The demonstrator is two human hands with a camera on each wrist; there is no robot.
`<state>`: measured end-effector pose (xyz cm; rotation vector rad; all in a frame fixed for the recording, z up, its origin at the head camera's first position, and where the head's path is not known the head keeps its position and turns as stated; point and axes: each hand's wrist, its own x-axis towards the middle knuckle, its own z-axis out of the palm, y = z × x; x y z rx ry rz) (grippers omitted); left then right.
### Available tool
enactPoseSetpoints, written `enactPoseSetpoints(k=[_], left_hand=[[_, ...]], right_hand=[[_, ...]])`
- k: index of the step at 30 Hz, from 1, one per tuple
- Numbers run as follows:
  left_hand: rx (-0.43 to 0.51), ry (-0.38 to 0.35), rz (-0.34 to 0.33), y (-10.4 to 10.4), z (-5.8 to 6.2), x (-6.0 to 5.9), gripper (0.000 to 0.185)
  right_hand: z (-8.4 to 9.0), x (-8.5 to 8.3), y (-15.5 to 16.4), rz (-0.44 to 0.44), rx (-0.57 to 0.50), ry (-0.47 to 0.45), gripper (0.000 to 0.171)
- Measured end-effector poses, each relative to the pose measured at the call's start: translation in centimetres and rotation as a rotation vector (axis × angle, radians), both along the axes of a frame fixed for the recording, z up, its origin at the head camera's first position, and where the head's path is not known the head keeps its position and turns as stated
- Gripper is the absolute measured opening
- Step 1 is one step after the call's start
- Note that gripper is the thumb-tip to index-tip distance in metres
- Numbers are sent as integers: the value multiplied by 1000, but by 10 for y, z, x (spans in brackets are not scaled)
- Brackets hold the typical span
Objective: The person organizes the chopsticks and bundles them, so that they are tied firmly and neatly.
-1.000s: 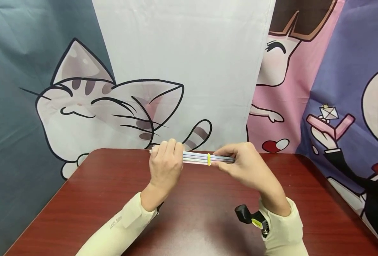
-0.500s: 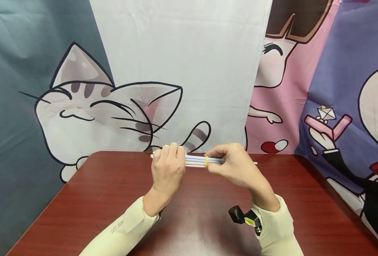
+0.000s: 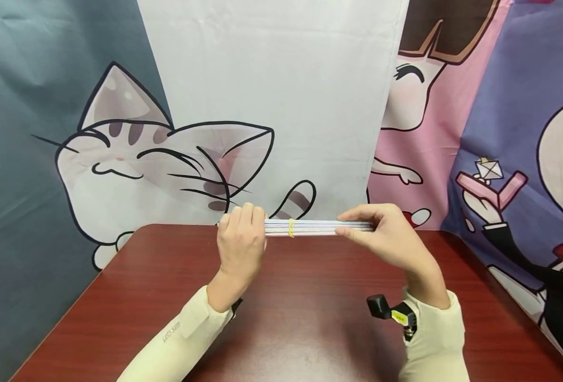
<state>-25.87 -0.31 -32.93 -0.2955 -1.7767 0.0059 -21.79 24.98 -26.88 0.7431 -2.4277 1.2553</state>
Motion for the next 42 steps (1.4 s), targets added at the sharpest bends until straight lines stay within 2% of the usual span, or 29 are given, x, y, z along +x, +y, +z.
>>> enactPoseSetpoints(k=[4,10,14,19,22,26,32,35,42], left_hand=[[13,21,-10,-5,5,-1,23],[19,41,-16,-6,9,3,22],[21,52,-21,-5,9,5,22],[33,66,-30,-6,10,5,22],[25,61,-28,-8,11,3,21],[-2,1,-33,-10,10,3,19],[-48,-80,-97,-18,12,2,9],[-65,-93,-120,-20,12,1,10],[-83,-96,-129,-26,14,-2,10]], right_hand=[[-7,-8,-8,-20,-140,12,9],[-14,-15,-26,-74,-304,57,10],[-15,-15,-27,-24,-354,61,10],[-15,-18,-22,150,-389,57,22],[-16,-22,-18,202,-395,74,26],[-16,-24,-19,193,-398,106,24],[-18,-24,-20,122,-376,99,22],[-18,-24,-20,93,-366,97,22],[-18,-27,-17,108,-396,105,22]])
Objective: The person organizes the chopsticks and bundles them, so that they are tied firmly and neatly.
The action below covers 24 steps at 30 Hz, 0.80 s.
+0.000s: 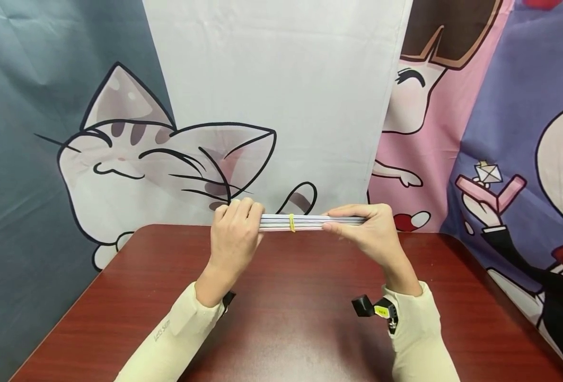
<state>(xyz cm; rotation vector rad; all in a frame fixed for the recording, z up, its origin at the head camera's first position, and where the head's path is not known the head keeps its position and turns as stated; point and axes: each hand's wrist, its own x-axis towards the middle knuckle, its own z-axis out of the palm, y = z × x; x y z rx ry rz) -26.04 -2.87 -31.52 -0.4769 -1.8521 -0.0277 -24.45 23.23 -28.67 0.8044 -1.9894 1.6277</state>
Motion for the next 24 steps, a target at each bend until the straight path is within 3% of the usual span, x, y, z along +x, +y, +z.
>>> enactPoseSetpoints(k=[5,8,10,16,18,21,24], left_hand=[[-11,-18,-61,-9,1,-8,21],[0,-55,-148,-17,1,-14,34],[22,-96,-240,-21,1,-18,39],[176,-296,-639,-25,-5,-30,35],[242,-345,-746,-24,-8,-33,34],[332,-399,-876,-24,-11,-38,37],[416,-430,-949,-23,-12,-40,41]], right_hand=[[-1,-2,5,-11,-13,4,23],[-1,-5,10,-7,-34,3,24],[-1,-6,12,0,-46,4,24],[-2,-10,16,-14,-32,-22,22],[-3,-11,16,-26,-26,-38,22],[-5,-13,17,-35,-38,-61,21],[-7,-16,16,-32,-54,-101,21]])
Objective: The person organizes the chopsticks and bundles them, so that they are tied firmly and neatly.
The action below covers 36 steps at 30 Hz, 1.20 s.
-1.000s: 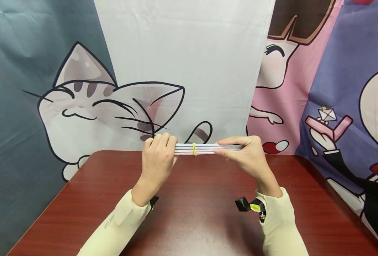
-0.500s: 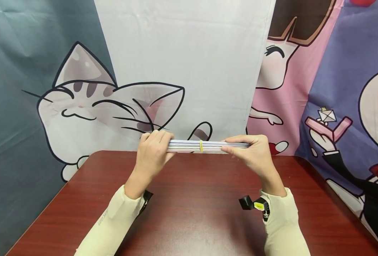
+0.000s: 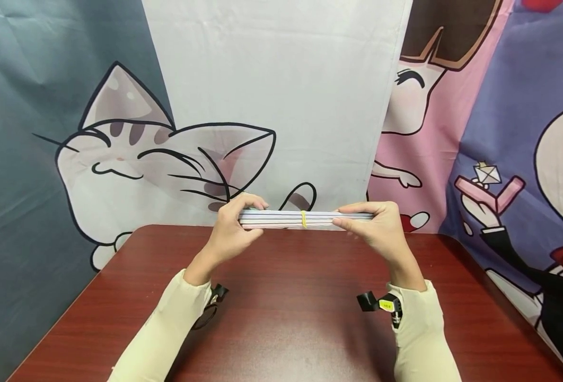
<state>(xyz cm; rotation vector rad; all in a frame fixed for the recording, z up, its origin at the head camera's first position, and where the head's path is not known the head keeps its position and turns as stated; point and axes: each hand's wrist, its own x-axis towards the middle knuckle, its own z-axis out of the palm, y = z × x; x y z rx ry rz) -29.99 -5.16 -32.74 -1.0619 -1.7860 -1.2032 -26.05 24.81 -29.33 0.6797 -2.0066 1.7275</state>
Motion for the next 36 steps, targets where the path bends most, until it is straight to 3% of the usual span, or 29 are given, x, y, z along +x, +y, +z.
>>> enactPoseSetpoints(k=[4,7,13,17,19,25,28,36], left_hand=[[79,-50,-9,7,-3,2,39],[88,-107,4,12,-3,8,38],[-34,-357,3,11,10,26,37],[-108,-511,-52,5,11,22,36],[-124,-552,-72,2,6,14,37],[-118,-659,-145,-13,-25,-29,43],[-110,-748,-141,-18,-31,-39,42],[-156,-960,-38,-21,-55,-56,41]], right_hand=[[-4,-5,-1,-17,-5,-63,21],[-7,-9,0,-35,3,-104,21],[-12,-16,11,-64,90,-140,21],[-19,-25,18,-78,137,-150,19],[-23,-29,19,-72,147,-164,18],[-39,-42,15,-22,175,-195,26],[-48,-51,15,-4,239,-229,31],[-82,-75,20,18,368,-294,36]])
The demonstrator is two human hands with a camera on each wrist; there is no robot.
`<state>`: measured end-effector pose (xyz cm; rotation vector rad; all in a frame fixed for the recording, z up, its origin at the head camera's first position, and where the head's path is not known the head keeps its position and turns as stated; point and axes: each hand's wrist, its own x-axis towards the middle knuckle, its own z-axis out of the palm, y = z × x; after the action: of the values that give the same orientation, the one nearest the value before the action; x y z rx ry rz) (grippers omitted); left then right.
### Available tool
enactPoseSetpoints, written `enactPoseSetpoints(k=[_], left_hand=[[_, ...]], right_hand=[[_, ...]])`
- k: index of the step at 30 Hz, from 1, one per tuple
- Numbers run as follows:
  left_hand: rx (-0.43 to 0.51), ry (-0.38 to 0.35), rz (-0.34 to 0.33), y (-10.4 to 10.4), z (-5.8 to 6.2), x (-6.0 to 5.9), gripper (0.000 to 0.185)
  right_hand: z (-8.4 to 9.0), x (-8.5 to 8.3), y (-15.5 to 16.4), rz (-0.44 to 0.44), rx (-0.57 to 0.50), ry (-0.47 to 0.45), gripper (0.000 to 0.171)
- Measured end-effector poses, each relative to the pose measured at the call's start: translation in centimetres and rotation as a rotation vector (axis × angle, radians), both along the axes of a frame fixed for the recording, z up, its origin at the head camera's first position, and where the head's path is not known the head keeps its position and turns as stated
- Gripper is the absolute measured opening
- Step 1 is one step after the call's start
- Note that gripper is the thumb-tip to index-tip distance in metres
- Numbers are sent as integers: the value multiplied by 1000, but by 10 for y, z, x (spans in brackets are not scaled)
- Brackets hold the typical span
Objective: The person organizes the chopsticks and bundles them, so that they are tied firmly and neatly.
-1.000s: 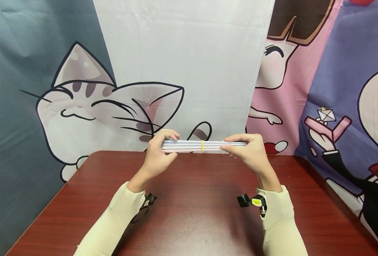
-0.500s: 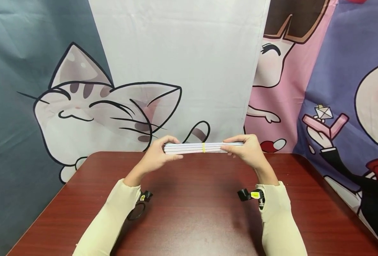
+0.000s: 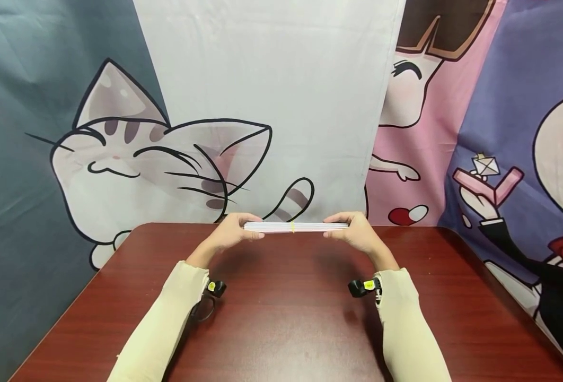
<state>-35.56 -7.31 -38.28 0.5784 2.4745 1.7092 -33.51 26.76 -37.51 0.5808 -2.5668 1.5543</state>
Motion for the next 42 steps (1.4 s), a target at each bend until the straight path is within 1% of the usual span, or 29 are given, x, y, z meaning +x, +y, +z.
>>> enactPoseSetpoints(k=[2,4,6,10,14,16,20,23,27,30,33,38,42], left_hand=[[-5,-28,0,-1,-7,-3,41],[-27,-28,4,-2,-13,-5,40],[-59,-20,3,-3,-18,-6,40],[-139,-30,6,-5,-26,-7,39],[-206,-47,3,-4,-37,-8,38],[-244,-52,-4,-4,-43,-9,38],[-306,-64,-31,-6,-53,-9,38],[-359,-44,-46,-6,-57,-9,39],[-434,8,-15,-5,-58,-9,36],[-449,4,24,-4,-59,-9,33],[-449,-12,40,-2,-62,-8,32],[-448,-11,16,1,-72,-4,32],[-458,-23,18,2,-78,0,33]], right_hand=[[-8,-5,1,-5,15,-15,35],[-16,-9,2,-12,40,-29,34],[-24,-12,2,-27,71,-49,33],[-39,-15,2,-54,120,-87,32],[-54,-19,2,-57,120,-128,33],[-62,-21,1,-61,124,-126,32],[-75,-24,1,-78,151,-82,30],[-82,-24,1,-79,186,-78,27],[-87,-25,2,-57,221,-87,25],[-89,-26,2,-48,228,-86,25],[-92,-27,4,-40,229,-92,25],[-102,-21,9,-23,216,-93,26],[-110,-16,12,-13,215,-98,26]])
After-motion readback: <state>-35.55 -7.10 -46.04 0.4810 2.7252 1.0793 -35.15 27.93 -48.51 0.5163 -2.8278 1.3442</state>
